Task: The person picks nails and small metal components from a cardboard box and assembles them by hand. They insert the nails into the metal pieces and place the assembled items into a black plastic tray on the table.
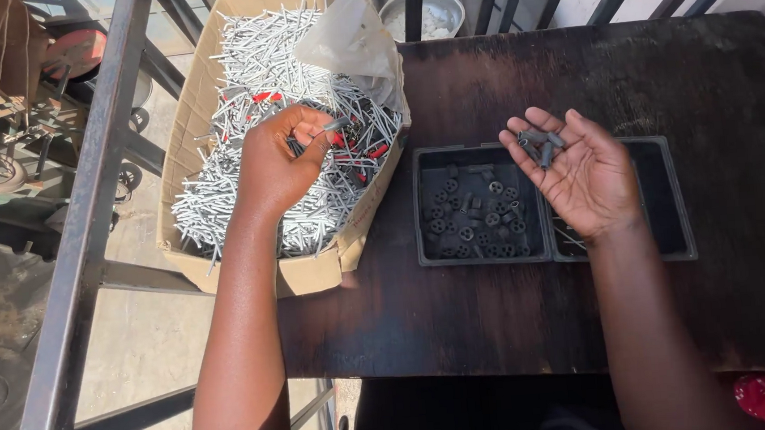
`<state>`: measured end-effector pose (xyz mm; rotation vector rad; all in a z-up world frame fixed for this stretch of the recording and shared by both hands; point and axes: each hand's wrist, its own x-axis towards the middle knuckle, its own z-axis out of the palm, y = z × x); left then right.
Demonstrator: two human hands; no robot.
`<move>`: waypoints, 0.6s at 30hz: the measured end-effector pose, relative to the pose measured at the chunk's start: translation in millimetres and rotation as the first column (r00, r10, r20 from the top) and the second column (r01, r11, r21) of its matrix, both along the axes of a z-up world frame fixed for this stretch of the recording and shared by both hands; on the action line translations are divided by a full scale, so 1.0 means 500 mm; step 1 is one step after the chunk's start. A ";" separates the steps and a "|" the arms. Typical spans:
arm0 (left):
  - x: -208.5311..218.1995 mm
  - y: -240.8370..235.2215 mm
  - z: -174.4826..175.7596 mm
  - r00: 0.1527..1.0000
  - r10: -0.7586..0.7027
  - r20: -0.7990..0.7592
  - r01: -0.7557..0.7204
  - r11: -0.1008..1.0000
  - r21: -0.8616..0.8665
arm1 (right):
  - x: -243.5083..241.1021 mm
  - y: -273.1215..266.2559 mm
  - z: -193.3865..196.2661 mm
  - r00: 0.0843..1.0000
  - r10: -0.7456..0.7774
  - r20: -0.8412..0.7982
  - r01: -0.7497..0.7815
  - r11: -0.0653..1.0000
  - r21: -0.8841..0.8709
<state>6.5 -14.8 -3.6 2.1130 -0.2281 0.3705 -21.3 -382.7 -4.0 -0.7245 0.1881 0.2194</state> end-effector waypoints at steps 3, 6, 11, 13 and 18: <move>-0.006 -0.009 0.007 0.999 -0.036 -0.009 0.036 0.999 -0.040 | -0.035 -0.012 -0.011 0.997 0.033 -0.072 -0.037 0.998 -0.056; 0.001 -0.012 0.005 0.998 -0.056 -0.022 0.054 0.996 -0.066 | -0.034 -0.009 -0.035 0.995 0.051 -0.088 -0.046 0.998 0.049; -0.003 -0.016 0.015 0.999 -0.050 -0.001 0.050 0.997 -0.054 | -0.044 0.023 -0.044 0.991 0.090 -0.102 -0.039 0.906 0.422; -0.010 -0.017 0.015 0.999 -0.039 -0.013 0.038 0.997 -0.060 | -0.055 0.035 -0.057 0.988 0.099 -0.122 -0.020 0.850 0.527; 0.000 -0.013 -0.002 0.997 -0.067 -0.029 0.065 0.994 -0.088 | -0.067 0.050 -0.057 0.986 0.087 -0.144 -0.016 0.899 0.437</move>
